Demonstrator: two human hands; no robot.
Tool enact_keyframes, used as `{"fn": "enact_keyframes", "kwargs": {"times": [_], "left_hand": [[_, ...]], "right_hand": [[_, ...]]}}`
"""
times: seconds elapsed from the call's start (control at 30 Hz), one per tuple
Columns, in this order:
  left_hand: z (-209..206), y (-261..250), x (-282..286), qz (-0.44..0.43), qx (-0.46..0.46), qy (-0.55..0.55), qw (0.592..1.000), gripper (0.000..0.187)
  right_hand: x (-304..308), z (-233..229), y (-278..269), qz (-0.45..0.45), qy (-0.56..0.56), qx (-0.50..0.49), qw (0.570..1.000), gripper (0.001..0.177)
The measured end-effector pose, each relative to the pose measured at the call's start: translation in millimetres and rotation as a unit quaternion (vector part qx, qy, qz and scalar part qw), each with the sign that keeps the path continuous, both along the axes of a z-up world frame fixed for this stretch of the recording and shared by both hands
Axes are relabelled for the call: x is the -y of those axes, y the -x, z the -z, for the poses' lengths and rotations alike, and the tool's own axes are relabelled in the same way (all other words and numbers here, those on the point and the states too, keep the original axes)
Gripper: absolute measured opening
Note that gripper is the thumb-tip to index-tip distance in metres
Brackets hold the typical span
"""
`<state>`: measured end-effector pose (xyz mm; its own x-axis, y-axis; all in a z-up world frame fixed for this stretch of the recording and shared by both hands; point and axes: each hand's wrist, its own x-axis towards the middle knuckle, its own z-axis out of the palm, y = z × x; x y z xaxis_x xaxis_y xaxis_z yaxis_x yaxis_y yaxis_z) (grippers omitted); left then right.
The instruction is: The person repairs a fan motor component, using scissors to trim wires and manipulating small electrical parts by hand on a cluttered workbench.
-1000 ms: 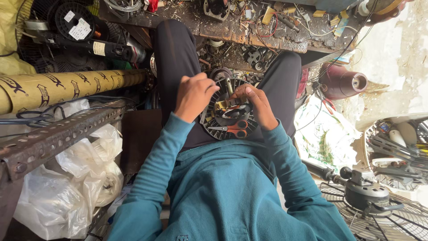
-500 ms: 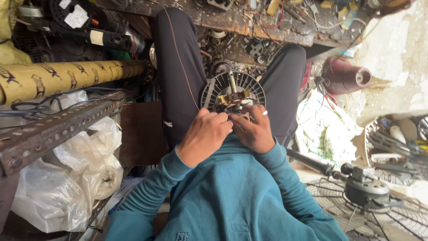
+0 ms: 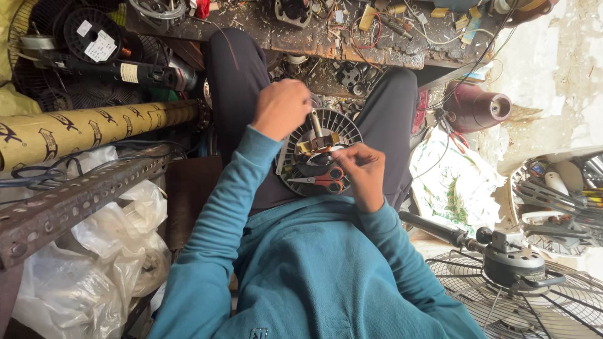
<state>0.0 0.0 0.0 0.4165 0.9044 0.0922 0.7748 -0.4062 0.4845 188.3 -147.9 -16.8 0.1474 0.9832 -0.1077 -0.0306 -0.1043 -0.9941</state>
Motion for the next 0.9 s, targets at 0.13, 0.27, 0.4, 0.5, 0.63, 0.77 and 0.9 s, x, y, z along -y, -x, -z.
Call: {"fn": "enact_keyframes", "kwargs": {"times": [0.13,0.27,0.4,0.5,0.63,0.77,0.9], "left_hand": [[7.8,28.9,19.6,-0.040,0.055,0.090,0.994,0.012],[-23.5,38.5,56.1,-0.108,0.093,-0.033,0.989,0.013],[-58.5,36.8,102.4,-0.131,0.099,-0.048,0.985,0.012],[-61.5,19.5,132.0,-0.040,0.187,-0.016,0.981,0.011],[-44.8,-1.1,153.9,-0.006,0.154,0.107,0.982,0.011],[-45.9,6.8,148.8,0.041,0.102,0.095,0.989,0.015],[-74.1,9.2,133.3,0.100,0.088,-0.042,0.990,0.007]], "right_hand": [[-21.8,-6.8,-7.2,0.008,-0.068,0.017,0.997,0.024],[-58.0,-4.1,-17.4,-0.181,-0.035,-0.028,0.982,0.050],[-66.8,5.5,-17.2,-0.227,0.063,-0.056,0.970,0.062],[-65.2,6.8,-18.7,-0.255,-0.026,-0.032,0.966,0.067],[-28.3,4.5,-10.7,-0.131,-0.106,0.085,0.982,0.042],[9.5,-6.6,0.5,-0.088,-0.324,0.339,0.879,0.021],[22.5,-3.5,-0.9,-0.073,-0.251,0.298,0.918,0.022]]}}
